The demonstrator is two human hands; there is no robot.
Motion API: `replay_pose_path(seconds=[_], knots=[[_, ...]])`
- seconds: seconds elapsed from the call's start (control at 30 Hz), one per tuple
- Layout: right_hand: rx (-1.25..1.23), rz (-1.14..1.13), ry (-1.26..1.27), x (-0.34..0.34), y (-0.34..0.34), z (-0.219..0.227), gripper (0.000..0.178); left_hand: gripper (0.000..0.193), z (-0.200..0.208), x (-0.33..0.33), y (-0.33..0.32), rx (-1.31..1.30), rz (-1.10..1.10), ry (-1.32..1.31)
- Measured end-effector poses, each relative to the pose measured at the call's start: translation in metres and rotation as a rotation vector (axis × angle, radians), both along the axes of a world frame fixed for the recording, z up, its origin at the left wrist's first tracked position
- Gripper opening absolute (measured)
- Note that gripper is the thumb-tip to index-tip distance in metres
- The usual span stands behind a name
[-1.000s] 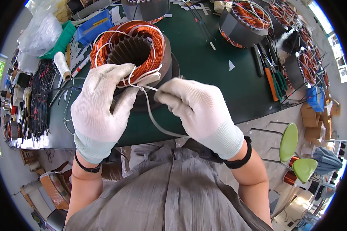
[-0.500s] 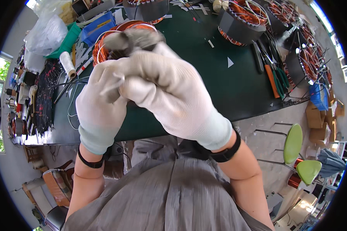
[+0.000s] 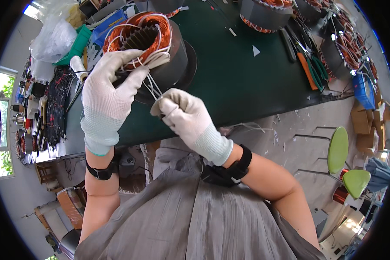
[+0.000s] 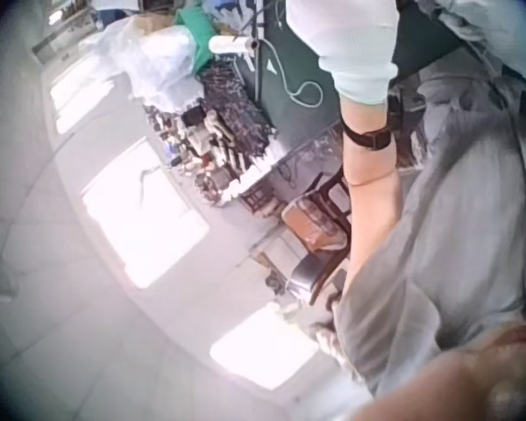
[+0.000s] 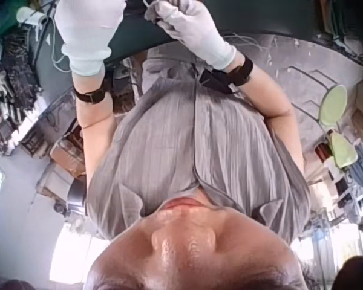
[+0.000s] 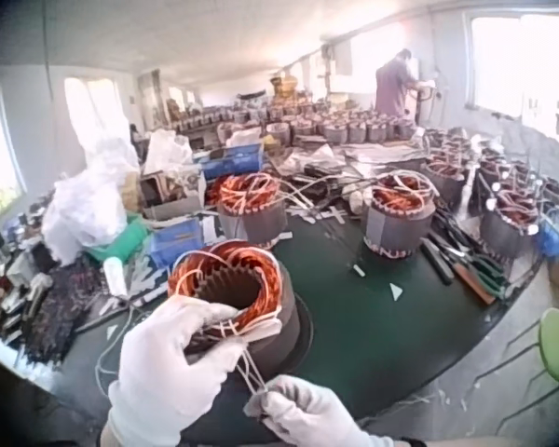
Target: The person secures the wiring of a motor stator by hand, threading a white cord through the copper coils and tying knots to bundle the wires together. They pull the cord tight and repeat the process at different points around the circumference of the stator.
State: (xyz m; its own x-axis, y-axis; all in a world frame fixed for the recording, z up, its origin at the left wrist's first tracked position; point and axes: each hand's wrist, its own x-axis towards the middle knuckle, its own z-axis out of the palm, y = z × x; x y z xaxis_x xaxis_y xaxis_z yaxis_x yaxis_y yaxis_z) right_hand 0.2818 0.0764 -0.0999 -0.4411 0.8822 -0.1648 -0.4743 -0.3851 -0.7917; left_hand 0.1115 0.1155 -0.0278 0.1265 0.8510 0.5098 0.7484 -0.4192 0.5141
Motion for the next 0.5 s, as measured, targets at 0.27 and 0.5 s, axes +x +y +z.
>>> replay_pose_path(seconds=[0.27, 0.5], knots=[[-0.025, -0.303, -0.361, 0.033, -0.034, 0.001, 0.03, 0.023, -0.019, -0.003, 0.006, 0.261, -0.008, 0.101], [0.284, -0.062, -0.37, 0.123, -0.088, -0.024, 0.036, 0.026, -0.023, -0.003, 0.0, 0.309, 0.004, 0.189]])
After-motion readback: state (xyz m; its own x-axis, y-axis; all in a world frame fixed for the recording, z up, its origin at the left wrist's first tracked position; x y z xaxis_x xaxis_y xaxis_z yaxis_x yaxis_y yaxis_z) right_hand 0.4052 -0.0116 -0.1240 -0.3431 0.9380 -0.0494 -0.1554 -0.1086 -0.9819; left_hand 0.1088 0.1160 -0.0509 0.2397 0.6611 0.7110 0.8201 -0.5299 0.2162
